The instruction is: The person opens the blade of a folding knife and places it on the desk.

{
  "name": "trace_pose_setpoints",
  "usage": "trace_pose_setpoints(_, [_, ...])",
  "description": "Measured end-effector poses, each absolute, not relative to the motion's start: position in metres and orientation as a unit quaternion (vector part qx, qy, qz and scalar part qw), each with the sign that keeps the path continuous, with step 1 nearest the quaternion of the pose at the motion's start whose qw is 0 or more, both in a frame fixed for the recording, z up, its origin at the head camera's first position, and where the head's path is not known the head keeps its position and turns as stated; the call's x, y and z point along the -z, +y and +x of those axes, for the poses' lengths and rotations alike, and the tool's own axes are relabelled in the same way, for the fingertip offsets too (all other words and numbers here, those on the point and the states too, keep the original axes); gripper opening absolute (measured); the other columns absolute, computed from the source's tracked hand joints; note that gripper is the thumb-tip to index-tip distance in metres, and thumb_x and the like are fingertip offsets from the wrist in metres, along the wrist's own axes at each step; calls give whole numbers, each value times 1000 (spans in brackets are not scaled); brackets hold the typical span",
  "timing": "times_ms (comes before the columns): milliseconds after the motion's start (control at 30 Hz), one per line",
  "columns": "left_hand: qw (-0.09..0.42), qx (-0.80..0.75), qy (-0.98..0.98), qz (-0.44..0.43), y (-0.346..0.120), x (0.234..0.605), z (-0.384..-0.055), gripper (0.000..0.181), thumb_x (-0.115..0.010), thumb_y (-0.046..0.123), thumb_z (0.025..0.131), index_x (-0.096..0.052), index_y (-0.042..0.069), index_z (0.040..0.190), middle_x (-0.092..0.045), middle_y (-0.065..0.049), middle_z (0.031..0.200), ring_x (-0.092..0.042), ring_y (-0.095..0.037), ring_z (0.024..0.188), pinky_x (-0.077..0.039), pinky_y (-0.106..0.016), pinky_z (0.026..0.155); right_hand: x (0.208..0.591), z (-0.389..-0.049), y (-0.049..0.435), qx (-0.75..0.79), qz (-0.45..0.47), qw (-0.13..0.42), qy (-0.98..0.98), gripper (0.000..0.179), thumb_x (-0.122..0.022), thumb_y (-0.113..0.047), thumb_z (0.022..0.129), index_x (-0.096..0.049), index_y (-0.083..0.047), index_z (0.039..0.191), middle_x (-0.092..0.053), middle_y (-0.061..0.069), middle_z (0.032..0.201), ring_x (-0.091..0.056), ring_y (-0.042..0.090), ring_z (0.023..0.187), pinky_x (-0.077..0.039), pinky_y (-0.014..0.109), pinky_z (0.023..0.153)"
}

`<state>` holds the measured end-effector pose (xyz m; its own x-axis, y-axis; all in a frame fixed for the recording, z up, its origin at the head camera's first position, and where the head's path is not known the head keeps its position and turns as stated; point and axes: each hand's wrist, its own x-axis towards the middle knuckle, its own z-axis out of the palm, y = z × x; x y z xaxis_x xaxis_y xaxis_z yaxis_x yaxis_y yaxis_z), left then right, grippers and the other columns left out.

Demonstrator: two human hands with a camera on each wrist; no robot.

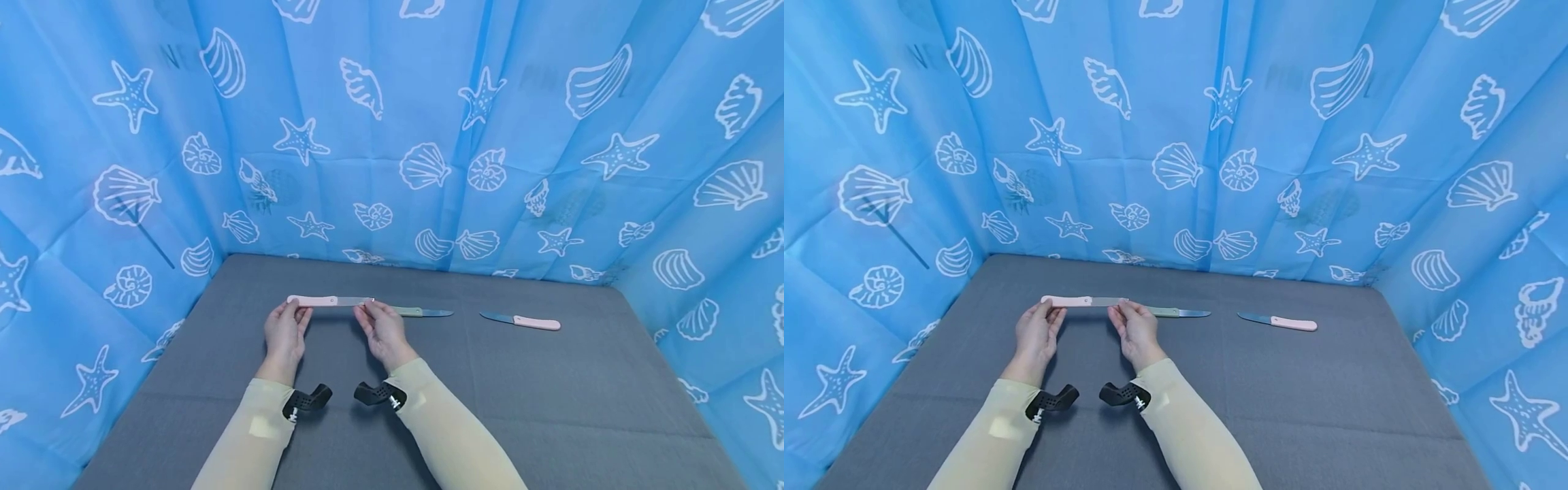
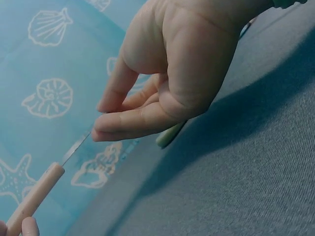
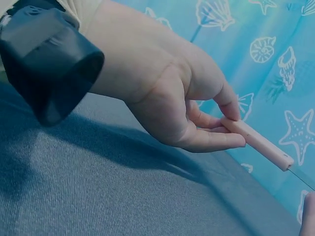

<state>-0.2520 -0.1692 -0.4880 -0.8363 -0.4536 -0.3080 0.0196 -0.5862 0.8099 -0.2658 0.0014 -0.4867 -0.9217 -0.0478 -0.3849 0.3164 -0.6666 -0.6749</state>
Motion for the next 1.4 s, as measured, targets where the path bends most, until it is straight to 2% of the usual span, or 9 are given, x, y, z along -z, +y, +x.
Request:
trace_pose_setpoints(167, [145, 854, -429, 256, -170, 489, -255, 30, -52, 9, 104, -44, -2, 130, -50, -15, 114, -57, -18, 100, -53, -25, 91, 490, -267, 2, 893, 178, 99, 400, 13, -60, -1, 99, -60, 4, 112, -65, 11, 89, -68, 13, 79, -56, 23, 82])
trace_pose_setpoints(333, [153, 842, -441, 270, -171, 490, -255, 36, -52, 7, 104, -40, -4, 136, -50, -15, 117, -58, -18, 101, -53, -24, 90, 491, -267, 3, 889, 191, 99, 404, 9, -62, 1, 97, -62, 1, 106, -65, 10, 87, -69, 13, 79, -57, 23, 80])
trace_pose_setpoints(633, [172, 783, -507, 319, -189, 493, -262, 36, -56, 6, 102, -46, -6, 134, -51, -17, 125, -63, -20, 104, -54, -21, 85, 489, -272, -18, 867, 229, 108, 429, 26, -62, 2, 97, -61, 9, 122, -65, 9, 83, -68, 11, 74, -57, 21, 77])
trace_pose_setpoints(733, [170, 759, -535, 329, -197, 494, -264, 35, -56, 7, 102, -48, -6, 133, -53, -19, 127, -65, -22, 106, -54, -21, 85, 489, -275, -28, 859, 242, 104, 439, 27, -62, 4, 96, -61, 11, 122, -65, 9, 79, -69, 10, 71, -57, 21, 74])
trace_pose_setpoints(1033, [160, 710, -596, 339, -215, 501, -266, 37, -59, 9, 100, -52, -6, 133, -53, -23, 134, -63, -28, 117, -53, -23, 90, 497, -282, -43, 831, 257, 100, 483, 11, -64, 8, 92, -67, 11, 102, -66, 9, 71, -67, 8, 60, -57, 19, 61])
trace_pose_setpoints(1133, [149, 707, -602, 339, -221, 502, -268, 37, -60, 8, 99, -53, -5, 133, -53, -23, 136, -64, -27, 117, -53, -21, 90, 496, -283, -44, 822, 257, 99, 499, 11, -65, 6, 91, -68, 11, 100, -67, 8, 70, -64, 6, 55, -55, 18, 57])
trace_pose_setpoints(1267, [128, 695, -626, 328, -227, 499, -271, 37, -60, 5, 99, -52, -6, 133, -51, -24, 137, -64, -25, 116, -53, -20, 89, 491, -285, -45, 806, 272, 97, 517, 25, -67, 6, 89, -64, 12, 112, -70, 10, 77, -62, 7, 53, -55, 19, 57])
trace_pose_setpoints(1333, [118, 678, -651, 319, -231, 497, -272, 36, -60, 4, 98, -53, -8, 132, -50, -25, 136, -65, -25, 113, -53, -20, 88, 488, -286, -45, 796, 280, 97, 528, 37, -67, 5, 89, -57, 13, 124, -71, 12, 81, -64, 8, 54, -56, 21, 59])
trace_pose_setpoints(1400, [107, 650, -684, 313, -234, 495, -272, 34, -60, 6, 98, -55, -9, 129, -52, -26, 134, -66, -23, 107, -54, -20, 86, 485, -287, -46, 789, 288, 98, 533, 55, -66, 6, 89, -45, 12, 139, -71, 14, 84, -66, 9, 57, -57, 22, 62])
